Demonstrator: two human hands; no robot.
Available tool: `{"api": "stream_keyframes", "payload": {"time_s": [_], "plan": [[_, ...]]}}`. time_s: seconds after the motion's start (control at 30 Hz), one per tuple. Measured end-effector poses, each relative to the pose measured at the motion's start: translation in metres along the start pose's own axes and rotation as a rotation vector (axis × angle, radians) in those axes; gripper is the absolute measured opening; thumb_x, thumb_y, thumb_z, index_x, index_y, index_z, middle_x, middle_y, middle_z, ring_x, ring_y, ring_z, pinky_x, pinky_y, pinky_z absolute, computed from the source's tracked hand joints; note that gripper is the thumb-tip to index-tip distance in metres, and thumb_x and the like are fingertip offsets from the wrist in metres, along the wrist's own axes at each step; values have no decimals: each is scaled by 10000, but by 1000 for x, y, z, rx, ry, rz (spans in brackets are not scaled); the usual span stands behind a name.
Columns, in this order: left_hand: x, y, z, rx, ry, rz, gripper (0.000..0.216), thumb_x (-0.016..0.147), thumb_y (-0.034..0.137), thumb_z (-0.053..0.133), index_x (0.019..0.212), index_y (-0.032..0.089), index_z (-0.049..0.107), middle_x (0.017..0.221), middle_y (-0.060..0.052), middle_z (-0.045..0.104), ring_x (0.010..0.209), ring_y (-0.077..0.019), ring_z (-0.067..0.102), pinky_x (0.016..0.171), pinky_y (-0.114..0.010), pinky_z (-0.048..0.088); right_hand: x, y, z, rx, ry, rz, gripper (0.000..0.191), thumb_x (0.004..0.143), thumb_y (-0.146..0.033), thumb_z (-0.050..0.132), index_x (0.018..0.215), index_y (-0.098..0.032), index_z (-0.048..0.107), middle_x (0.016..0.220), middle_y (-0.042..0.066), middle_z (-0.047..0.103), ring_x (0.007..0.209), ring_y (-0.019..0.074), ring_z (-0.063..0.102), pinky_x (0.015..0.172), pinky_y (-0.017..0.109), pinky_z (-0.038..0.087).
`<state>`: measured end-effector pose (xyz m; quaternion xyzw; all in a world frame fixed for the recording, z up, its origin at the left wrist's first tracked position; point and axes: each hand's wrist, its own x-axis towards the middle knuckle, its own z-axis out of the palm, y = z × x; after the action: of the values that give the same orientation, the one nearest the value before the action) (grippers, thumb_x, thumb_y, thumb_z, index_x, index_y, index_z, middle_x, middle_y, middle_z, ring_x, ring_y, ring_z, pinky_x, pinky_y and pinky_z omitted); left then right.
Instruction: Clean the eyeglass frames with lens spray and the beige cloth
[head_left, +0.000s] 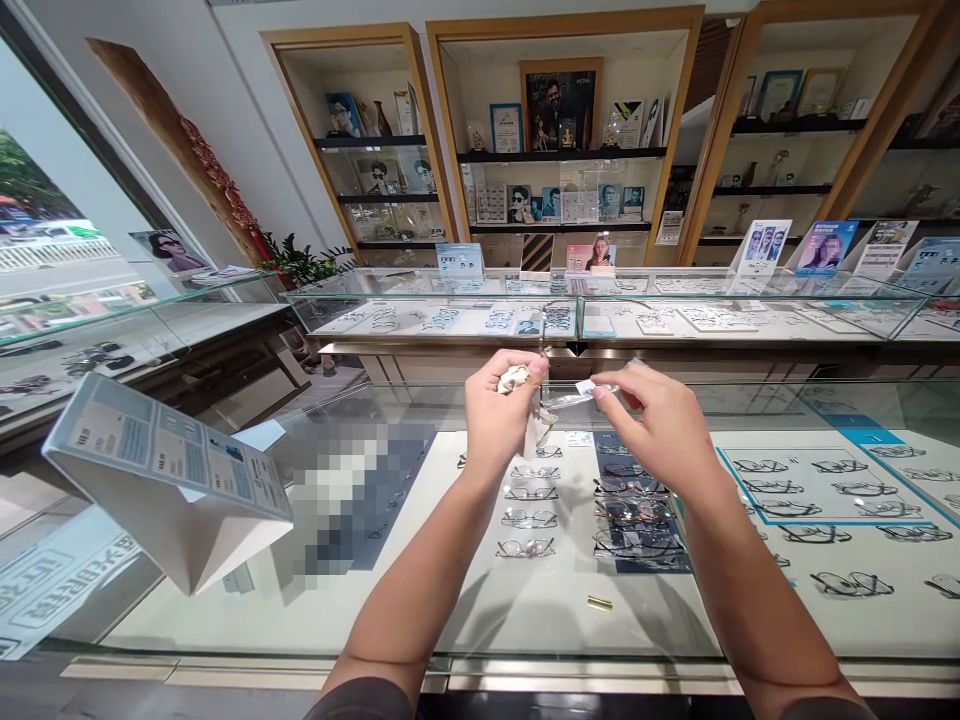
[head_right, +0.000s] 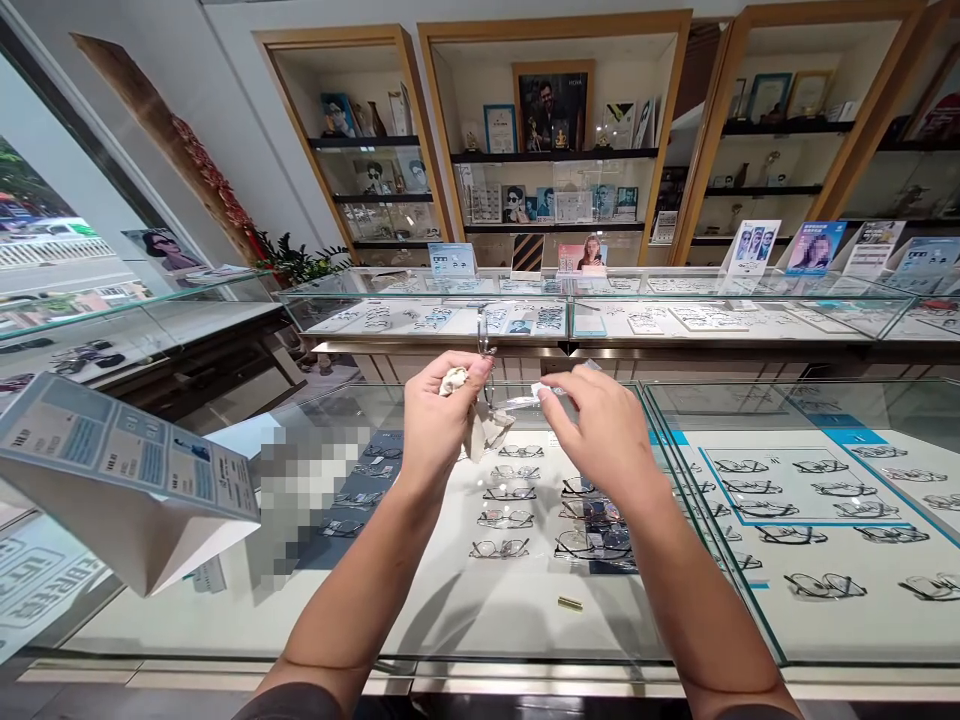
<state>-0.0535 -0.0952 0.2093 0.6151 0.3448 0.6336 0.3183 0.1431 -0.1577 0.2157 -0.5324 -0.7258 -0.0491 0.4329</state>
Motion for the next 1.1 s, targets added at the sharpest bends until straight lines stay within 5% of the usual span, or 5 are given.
{"api": "stream_keyframes", "payload": {"time_s": [0.13,0.27,0.67,0.9,1.1], "plan": [[-9,7,8,-17,-106,89,223,899,438,814,847,222,797,1106,-76,719,1066,-225,674,1010,-367,511,0,-7,6,212,56,-71,317,1021,-336,636,1299,-213,725,1126,95,737,987,234,688,858,405,547],[-13,11,11,-89,-200,48,168,891,381,824,839,223,807,1151,-79,679,1127,-226,661,1094,-392,483,1,-9,14,368,-38,-73,252,1011,-320,651,1230,-216,719,1312,121,723,1204,268,679,910,408,580],[-10,12,6,-254,-332,-126,308,823,505,867,839,207,795,1263,-96,680,1150,-233,660,978,-342,526,-3,-21,22,542,-31,8,129,972,-274,673,1064,-231,753,1111,67,781,1033,240,732,941,417,613],[1,22,-15,-26,-454,-143,318,933,520,727,1098,249,754,858,-20,693,655,-146,570,609,-277,454,1,-7,14,539,69,78,220,928,-257,700,1122,-236,804,1232,91,803,1131,257,749,937,453,631],[12,-10,-22,459,-765,-68,163,969,345,607,961,273,752,1000,-43,778,912,-238,693,791,-336,500,1,1,-7,490,80,107,211,945,-276,686,1102,-246,824,1177,73,826,1107,245,754,956,458,617]]}}
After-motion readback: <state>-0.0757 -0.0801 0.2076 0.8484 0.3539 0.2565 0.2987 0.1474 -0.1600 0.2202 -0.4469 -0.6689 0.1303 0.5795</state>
